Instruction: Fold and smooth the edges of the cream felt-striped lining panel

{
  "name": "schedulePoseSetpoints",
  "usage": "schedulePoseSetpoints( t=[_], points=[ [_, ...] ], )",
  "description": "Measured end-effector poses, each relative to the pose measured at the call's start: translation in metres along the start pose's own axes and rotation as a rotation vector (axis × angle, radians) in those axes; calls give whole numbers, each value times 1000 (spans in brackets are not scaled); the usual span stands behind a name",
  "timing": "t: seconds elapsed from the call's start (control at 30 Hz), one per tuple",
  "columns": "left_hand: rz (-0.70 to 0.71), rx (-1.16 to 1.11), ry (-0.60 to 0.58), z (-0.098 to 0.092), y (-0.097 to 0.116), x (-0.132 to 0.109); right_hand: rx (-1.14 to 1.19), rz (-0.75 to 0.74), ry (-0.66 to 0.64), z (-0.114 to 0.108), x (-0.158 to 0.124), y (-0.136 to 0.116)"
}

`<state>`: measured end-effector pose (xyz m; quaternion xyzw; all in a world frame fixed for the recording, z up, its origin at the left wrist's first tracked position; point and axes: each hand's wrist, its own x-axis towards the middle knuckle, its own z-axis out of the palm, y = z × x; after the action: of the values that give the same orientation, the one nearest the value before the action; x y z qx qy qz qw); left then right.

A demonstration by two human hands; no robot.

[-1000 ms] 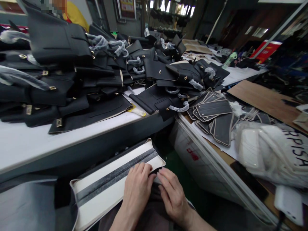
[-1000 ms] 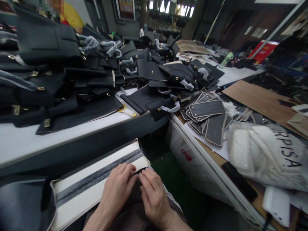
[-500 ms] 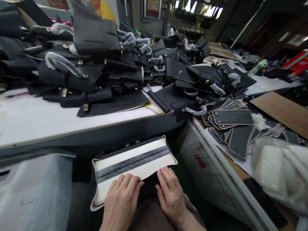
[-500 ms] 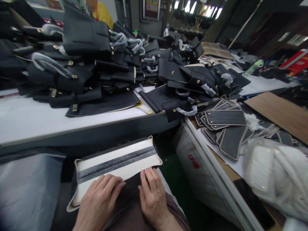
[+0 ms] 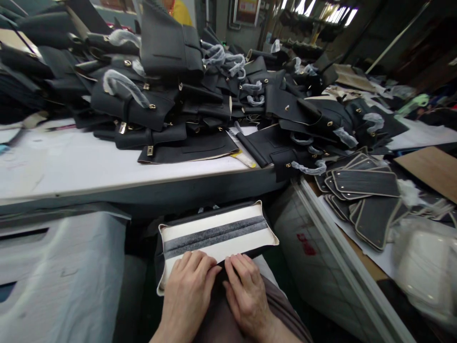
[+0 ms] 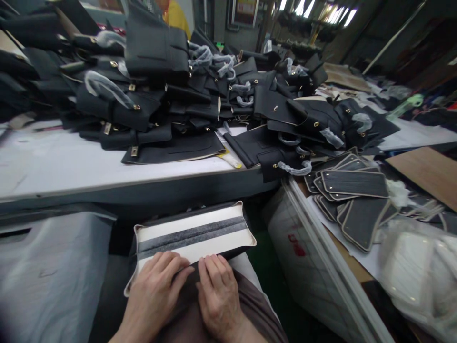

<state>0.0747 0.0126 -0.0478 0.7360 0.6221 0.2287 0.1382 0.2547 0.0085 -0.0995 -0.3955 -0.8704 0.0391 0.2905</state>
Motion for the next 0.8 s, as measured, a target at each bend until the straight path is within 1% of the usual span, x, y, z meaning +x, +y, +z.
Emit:
schedulePoseSetpoints(
  t=[0.13,0.23,0.43,0.53,0.6,0.63,0.7,0.73,0.77,0.8],
  points=[
    [-34,60,44,-11,-8,-10,23,-48,-16,4,6,-7],
    [-73,54,105,-15,-13,-17,48,-83,-37,6,10,-11],
    [-157,-1,208,-11,-22,-31,86,-149,-76,11,13,-18],
    [-238,-109,299,-7,-28,-42,98,-180,-89,14,15,-21],
    [-363,-290,419,-1,-33,-52,97,-199,-100,16,16,-23],
    [-469,-417,499,5,-37,-57,97,-206,-105,17,17,-24],
    [-768,-763,633,21,-47,-65,102,-215,-113,19,18,-26],
    [-924,-955,656,31,-52,-67,108,-221,-116,20,19,-27],
    [-1062,-1151,637,43,-58,-68,116,-228,-118,21,19,-28],
    [-1149,-1311,570,54,-63,-68,122,-234,-117,22,20,-29]
  ],
)
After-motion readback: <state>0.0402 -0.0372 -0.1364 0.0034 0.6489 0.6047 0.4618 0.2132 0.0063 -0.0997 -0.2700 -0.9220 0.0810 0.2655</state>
